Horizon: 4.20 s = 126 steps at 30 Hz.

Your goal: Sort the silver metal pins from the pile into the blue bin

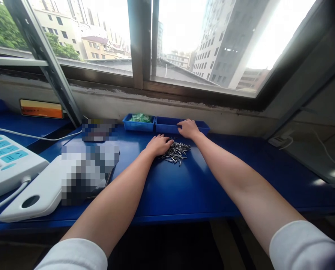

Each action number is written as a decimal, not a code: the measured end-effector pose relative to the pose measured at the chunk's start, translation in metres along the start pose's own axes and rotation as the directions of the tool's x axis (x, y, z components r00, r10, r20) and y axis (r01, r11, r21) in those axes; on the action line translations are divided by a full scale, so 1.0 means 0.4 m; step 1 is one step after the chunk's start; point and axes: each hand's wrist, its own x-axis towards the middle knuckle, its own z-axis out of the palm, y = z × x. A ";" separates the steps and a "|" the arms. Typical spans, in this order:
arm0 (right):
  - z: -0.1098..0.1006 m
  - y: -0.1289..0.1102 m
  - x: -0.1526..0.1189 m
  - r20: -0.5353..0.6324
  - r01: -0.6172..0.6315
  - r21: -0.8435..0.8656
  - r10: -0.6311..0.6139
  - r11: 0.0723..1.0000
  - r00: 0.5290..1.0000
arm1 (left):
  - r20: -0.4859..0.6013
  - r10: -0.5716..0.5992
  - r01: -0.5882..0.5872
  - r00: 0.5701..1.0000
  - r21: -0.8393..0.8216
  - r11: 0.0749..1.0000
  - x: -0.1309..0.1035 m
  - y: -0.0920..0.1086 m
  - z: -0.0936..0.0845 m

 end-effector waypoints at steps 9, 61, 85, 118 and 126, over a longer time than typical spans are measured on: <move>0.019 -0.014 0.015 0.052 -0.047 0.032 0.046 0.998 0.998 | -0.006 0.027 -0.027 1.000 0.030 0.999 -0.001 0.005 -0.006; 0.054 -0.043 -0.162 -0.117 0.042 0.889 0.136 0.457 0.984 | -0.384 0.057 -0.145 0.922 -0.205 0.968 -0.015 0.023 -0.041; 0.065 0.045 -0.134 -0.181 -0.349 0.466 0.473 0.813 0.862 | 0.010 -0.174 0.174 0.985 -0.124 0.977 0.001 -0.048 -0.090; 0.035 -0.062 -0.162 -0.137 0.075 0.642 0.018 0.763 0.990 | -0.271 0.106 -0.155 0.957 -0.166 0.974 -0.013 0.058 -0.060; 0.050 -0.062 -0.147 -0.072 0.033 0.951 0.117 0.306 0.990 | -0.362 0.057 -0.124 0.931 -0.167 0.978 -0.013 0.061 -0.060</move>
